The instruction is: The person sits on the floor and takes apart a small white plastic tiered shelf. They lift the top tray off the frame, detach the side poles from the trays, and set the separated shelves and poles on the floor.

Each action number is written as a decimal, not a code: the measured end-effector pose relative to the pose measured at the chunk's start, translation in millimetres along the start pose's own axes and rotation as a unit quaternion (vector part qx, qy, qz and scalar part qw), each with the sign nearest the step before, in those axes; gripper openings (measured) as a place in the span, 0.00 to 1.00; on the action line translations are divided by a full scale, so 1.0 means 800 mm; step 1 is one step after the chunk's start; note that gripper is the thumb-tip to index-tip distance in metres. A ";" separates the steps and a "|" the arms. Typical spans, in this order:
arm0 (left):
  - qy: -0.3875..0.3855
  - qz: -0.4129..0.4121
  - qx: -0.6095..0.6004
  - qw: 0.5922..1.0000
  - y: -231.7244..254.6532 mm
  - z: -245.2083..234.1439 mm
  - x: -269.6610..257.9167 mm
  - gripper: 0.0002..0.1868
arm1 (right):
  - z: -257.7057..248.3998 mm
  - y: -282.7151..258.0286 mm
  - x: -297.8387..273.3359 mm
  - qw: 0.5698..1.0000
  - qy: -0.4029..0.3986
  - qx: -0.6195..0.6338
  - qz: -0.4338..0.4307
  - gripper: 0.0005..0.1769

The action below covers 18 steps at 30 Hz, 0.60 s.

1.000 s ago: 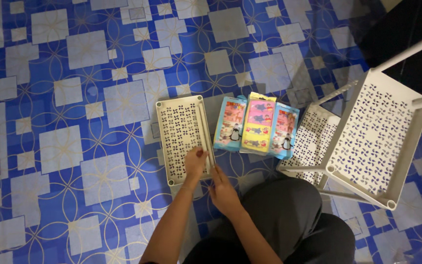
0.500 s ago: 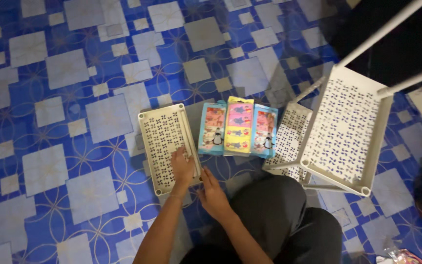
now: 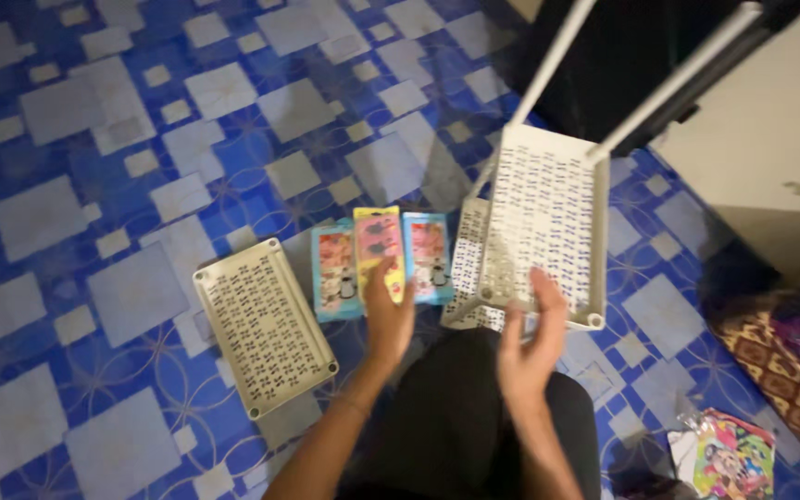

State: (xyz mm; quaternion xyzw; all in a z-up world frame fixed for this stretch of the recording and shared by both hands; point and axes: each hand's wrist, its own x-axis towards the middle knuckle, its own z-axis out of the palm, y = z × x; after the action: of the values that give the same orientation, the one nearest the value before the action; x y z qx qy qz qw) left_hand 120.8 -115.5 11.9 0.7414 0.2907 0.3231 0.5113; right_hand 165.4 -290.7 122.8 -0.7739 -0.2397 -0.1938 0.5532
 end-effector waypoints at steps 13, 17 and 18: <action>-0.068 0.004 -0.059 0.996 0.085 0.158 -0.071 0.35 | -0.101 0.245 0.051 0.918 -0.075 0.050 0.387 0.29; -0.041 0.018 -0.055 0.997 0.076 0.188 -0.065 0.34 | -0.103 0.287 0.036 0.927 -0.069 0.111 0.352 0.23; -0.041 0.017 -0.045 0.998 0.071 0.194 -0.062 0.34 | -0.103 0.289 0.028 0.924 -0.054 0.128 0.357 0.24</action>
State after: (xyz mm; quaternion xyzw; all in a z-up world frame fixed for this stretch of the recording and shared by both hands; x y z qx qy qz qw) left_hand 216.0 -258.9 15.0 0.7348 0.2418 0.3145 0.5501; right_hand 316.6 -428.7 -15.2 -0.7404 -0.0001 0.0909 0.6660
